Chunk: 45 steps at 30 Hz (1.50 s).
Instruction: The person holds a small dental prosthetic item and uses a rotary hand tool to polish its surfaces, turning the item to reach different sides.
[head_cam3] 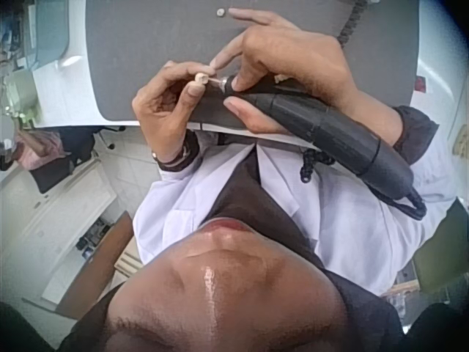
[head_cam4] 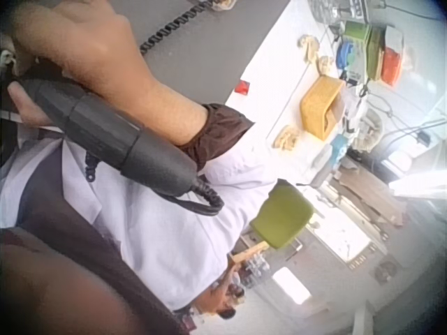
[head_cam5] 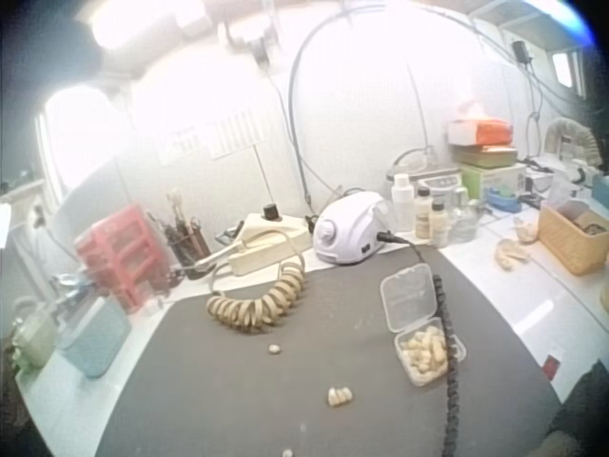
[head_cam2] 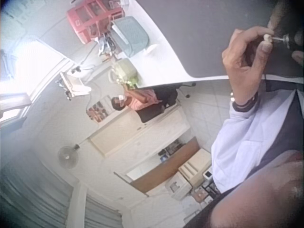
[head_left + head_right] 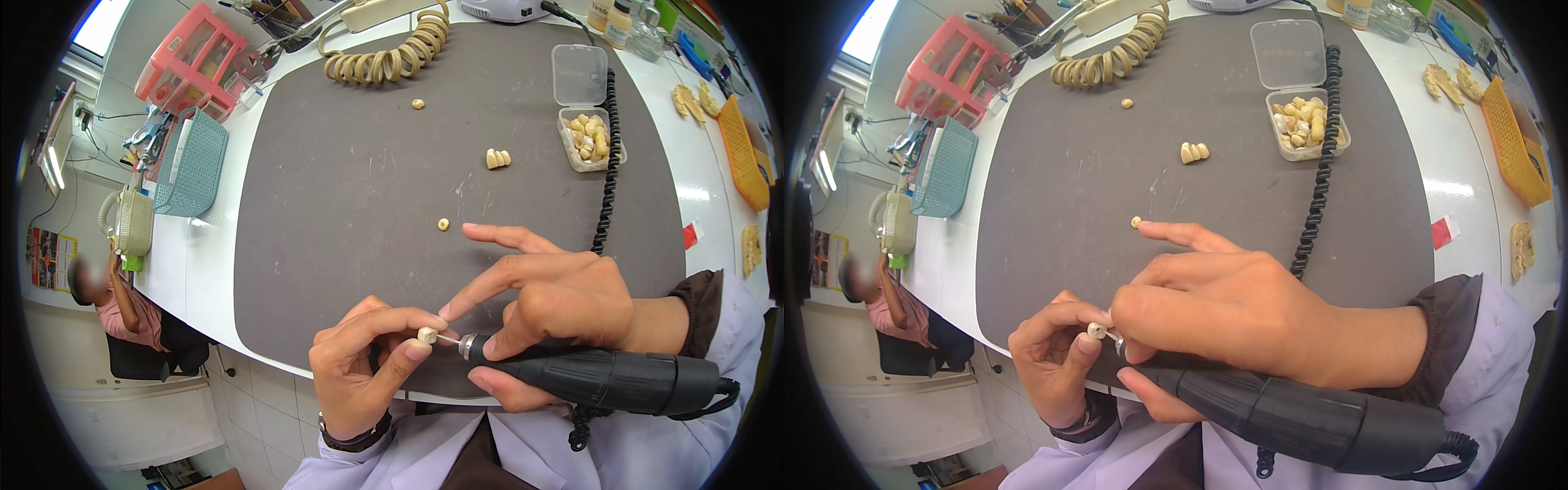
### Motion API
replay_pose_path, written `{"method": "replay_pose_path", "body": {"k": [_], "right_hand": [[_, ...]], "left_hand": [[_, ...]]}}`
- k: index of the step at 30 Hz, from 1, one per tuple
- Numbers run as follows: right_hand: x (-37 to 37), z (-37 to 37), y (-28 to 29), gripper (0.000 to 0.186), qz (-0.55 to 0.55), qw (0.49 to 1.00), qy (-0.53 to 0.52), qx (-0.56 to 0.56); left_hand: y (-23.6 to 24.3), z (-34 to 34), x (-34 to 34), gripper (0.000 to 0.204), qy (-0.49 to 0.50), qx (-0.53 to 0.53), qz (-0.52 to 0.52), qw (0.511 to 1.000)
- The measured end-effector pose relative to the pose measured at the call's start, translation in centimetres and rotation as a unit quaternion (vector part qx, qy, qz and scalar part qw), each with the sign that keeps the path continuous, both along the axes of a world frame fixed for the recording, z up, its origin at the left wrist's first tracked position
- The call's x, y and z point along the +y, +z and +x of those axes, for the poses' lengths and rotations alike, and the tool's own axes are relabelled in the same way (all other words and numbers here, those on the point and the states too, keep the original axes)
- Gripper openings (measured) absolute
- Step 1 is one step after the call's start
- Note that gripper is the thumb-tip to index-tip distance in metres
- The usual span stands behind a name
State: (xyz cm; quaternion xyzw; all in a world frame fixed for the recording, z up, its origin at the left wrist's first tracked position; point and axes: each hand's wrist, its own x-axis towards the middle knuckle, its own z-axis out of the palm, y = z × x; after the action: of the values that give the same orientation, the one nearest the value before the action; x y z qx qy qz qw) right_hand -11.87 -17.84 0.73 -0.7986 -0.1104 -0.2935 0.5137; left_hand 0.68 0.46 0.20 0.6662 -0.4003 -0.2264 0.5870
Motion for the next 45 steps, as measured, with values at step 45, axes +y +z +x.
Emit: {"method": "replay_pose_path", "body": {"k": [45], "right_hand": [[0.01, -0.02, 0.0, 0.02, -0.003, 1.0, 0.014, -0.004]], "left_hand": [[0.3, -0.11, -0.17, 0.011, -0.005, -0.02, -0.001, 1.0]]}}
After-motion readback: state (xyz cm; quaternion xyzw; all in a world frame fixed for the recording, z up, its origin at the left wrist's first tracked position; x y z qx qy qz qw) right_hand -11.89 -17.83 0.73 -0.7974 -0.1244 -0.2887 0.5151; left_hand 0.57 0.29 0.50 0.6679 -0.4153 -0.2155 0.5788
